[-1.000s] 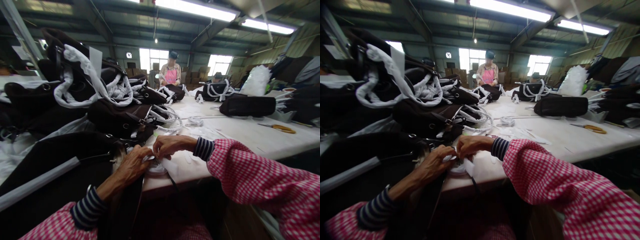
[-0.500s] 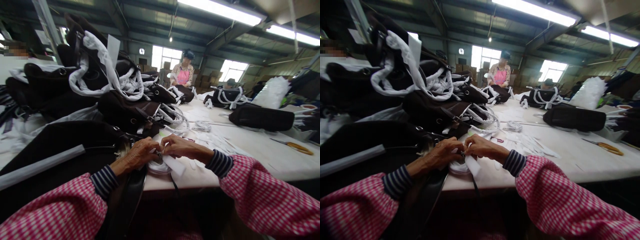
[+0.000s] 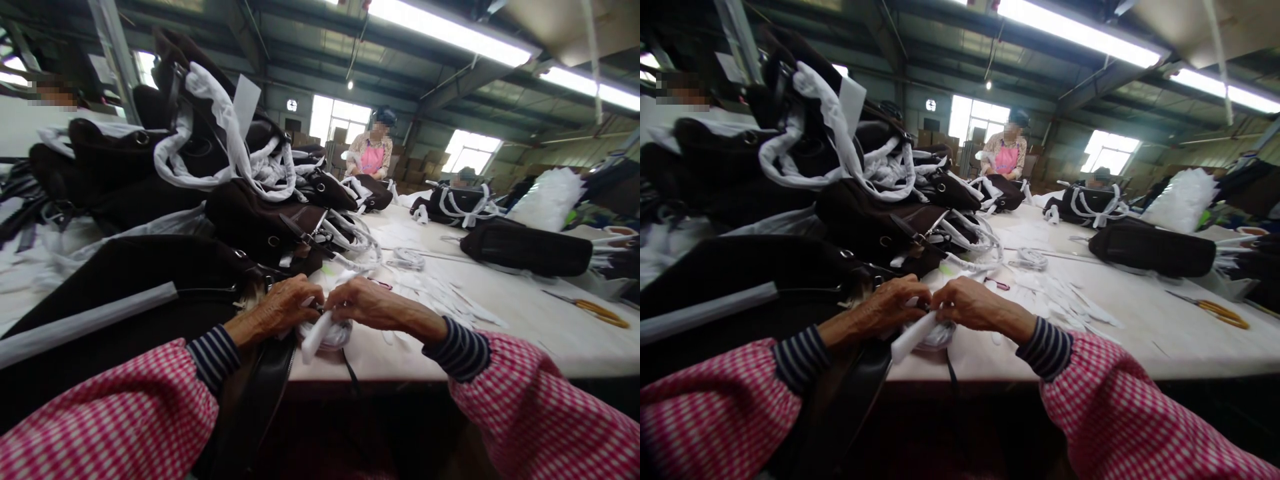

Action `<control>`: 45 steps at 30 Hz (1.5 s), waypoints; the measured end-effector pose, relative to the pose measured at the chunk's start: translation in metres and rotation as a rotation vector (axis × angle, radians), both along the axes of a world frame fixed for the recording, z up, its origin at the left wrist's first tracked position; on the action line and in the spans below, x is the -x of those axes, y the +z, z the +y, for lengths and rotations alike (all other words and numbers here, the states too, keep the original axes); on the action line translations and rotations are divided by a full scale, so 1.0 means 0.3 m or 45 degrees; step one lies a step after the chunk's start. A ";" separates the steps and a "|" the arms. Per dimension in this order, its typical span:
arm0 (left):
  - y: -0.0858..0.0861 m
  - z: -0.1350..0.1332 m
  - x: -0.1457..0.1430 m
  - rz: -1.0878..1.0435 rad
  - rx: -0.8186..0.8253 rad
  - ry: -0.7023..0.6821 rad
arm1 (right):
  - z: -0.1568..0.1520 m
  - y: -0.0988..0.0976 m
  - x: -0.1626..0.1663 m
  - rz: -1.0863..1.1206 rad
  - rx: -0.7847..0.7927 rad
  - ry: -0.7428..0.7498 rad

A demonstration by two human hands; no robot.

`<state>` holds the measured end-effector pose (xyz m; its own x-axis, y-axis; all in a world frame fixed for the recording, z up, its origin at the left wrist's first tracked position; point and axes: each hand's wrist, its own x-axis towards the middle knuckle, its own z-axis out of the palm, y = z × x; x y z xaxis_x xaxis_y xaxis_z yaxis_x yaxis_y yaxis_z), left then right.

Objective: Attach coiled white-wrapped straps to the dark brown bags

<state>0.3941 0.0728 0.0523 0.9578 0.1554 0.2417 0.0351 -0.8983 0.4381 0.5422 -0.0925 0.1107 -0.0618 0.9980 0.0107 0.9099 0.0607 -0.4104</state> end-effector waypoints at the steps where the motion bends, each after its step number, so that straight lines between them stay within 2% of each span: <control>1: -0.002 0.002 0.000 0.002 -0.009 0.003 | 0.003 0.002 0.010 -0.100 -0.007 -0.018; 3: -0.010 0.011 -0.001 0.008 -0.026 -0.003 | 0.007 0.011 0.031 -0.249 -0.009 -0.082; 6: -0.026 0.024 -0.007 -0.018 -0.065 -0.059 | 0.003 0.020 0.048 -0.328 0.008 -0.124; 9: -0.025 0.014 -0.006 -0.047 -0.170 -0.114 | -0.015 0.011 0.030 -0.240 -0.003 -0.026; 14: 0.022 -0.043 0.026 -0.024 -0.512 -0.254 | -0.068 -0.018 -0.010 0.047 -0.043 0.077; 17: 0.040 -0.054 0.040 -0.016 -0.654 -0.329 | -0.084 -0.025 -0.002 -0.004 -0.071 0.051; 22: 0.038 -0.034 0.032 -0.084 -0.782 -0.448 | -0.087 -0.044 0.007 -0.060 -0.112 -0.027; 27: 0.024 -0.016 0.025 -0.087 -0.682 -0.493 | -0.094 -0.072 -0.008 0.008 -0.155 -0.023; 32: 0.025 -0.001 0.023 -0.032 -0.549 -0.477 | -0.101 -0.038 -0.006 -0.037 -0.050 0.053; 37: 0.040 0.003 0.014 -0.096 -0.487 -0.583 | -0.102 -0.013 -0.001 -0.116 0.046 0.121; 41: 0.026 0.024 -0.022 -0.101 -0.337 -0.609 | -0.086 -0.004 0.028 -0.244 -0.059 0.170; 45: 0.015 0.046 -0.056 -0.038 -0.204 -0.571 | -0.044 0.019 0.041 -0.213 -0.104 0.256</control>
